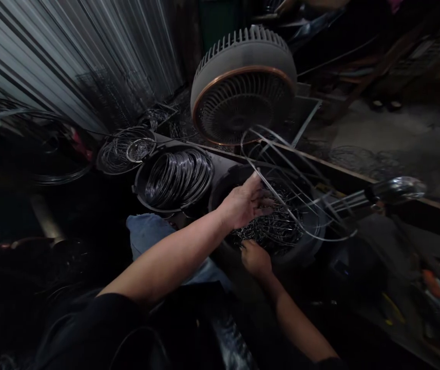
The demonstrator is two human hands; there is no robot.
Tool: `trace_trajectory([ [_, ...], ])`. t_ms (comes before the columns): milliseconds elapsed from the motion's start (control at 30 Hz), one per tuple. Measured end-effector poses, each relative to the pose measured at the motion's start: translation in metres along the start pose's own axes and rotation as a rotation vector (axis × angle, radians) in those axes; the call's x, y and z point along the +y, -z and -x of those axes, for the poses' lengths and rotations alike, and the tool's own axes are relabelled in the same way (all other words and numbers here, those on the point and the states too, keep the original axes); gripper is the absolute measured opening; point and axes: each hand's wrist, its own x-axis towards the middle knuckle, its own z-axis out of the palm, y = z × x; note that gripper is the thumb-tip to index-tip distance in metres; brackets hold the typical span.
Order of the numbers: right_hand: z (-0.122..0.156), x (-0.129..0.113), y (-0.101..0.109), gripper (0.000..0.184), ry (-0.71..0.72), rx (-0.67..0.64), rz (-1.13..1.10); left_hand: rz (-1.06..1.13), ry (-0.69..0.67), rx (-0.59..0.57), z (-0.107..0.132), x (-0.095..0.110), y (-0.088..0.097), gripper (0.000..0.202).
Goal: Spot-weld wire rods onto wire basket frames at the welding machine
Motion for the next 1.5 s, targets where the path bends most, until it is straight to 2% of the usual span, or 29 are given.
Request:
trace_trajectory([
  [67,0.001,0.0,0.001,0.025,-0.015,0.002,-0.001,-0.094,0.051,0.095,0.0,-0.013,0.02,0.033],
  [133,0.001,0.0,0.0,0.026,-0.025,0.007,0.003,-0.155,0.09,0.326,0.009,-0.024,0.054,0.024],
  [167,0.001,0.0,0.0,0.027,-0.027,0.011,0.006,-0.156,0.09,0.387,0.017,-0.027,0.073,0.023],
  [300,0.0,-0.001,-0.003,0.024,-0.025,0.017,0.041,-0.092,0.033,0.553,0.067,-0.027,0.143,0.027],
  [400,-0.002,-0.003,-0.003,0.024,-0.008,0.003,0.069,0.026,-0.072,0.599,0.109,-0.019,0.173,0.033],
  [500,0.0,-0.009,0.002,0.03,0.021,0.011,0.091,0.086,-0.163,0.537,0.141,-0.012,0.187,0.043],
  [567,0.005,-0.015,0.008,0.034,0.049,0.047,0.098,0.093,-0.193,0.515,0.155,-0.011,0.193,0.046],
  [733,0.02,-0.041,0.026,0.034,0.099,0.168,0.174,0.157,-0.212,0.434,0.167,-0.015,0.204,0.048],
  [867,0.021,-0.058,0.037,0.033,0.078,0.132,0.355,0.168,-0.252,0.38,0.176,-0.018,0.209,0.049],
  [967,0.02,-0.06,0.042,0.034,0.038,0.098,0.412,0.139,-0.277,0.408,0.196,-0.019,0.215,0.051],
  [1000,0.021,-0.059,0.042,0.033,0.018,0.106,0.352,0.125,-0.286,0.438,0.206,-0.021,0.22,0.052],
  [1067,0.026,-0.054,0.039,0.034,-0.071,0.16,0.023,0.112,-0.302,0.51,0.227,-0.028,0.234,0.053],
  [1167,0.032,-0.049,0.024,0.032,-0.26,0.258,-0.535,0.18,-0.319,0.628,0.256,-0.046,0.273,0.049],
  [1200,0.032,-0.049,0.019,0.027,-0.32,0.29,-0.643,0.239,-0.334,0.704,0.262,-0.053,0.289,0.044],
  [1267,0.026,-0.051,0.01,0.017,-0.412,0.359,-0.758,0.389,-0.324,0.927,0.269,-0.063,0.319,0.028],
  [1333,0.017,-0.056,0.006,0.019,-0.476,0.441,-0.882,0.487,-0.312,1.084,0.27,-0.067,0.341,0.018],
  [1400,0.014,-0.068,0.006,0.027,-0.491,0.488,-0.985,0.528,-0.34,1.116,0.271,-0.067,0.347,0.016],
  [1500,0.032,-0.099,0.004,0.033,-0.432,0.42,-1.065,0.576,-0.434,1.031,0.289,-0.069,0.328,0.02],
])
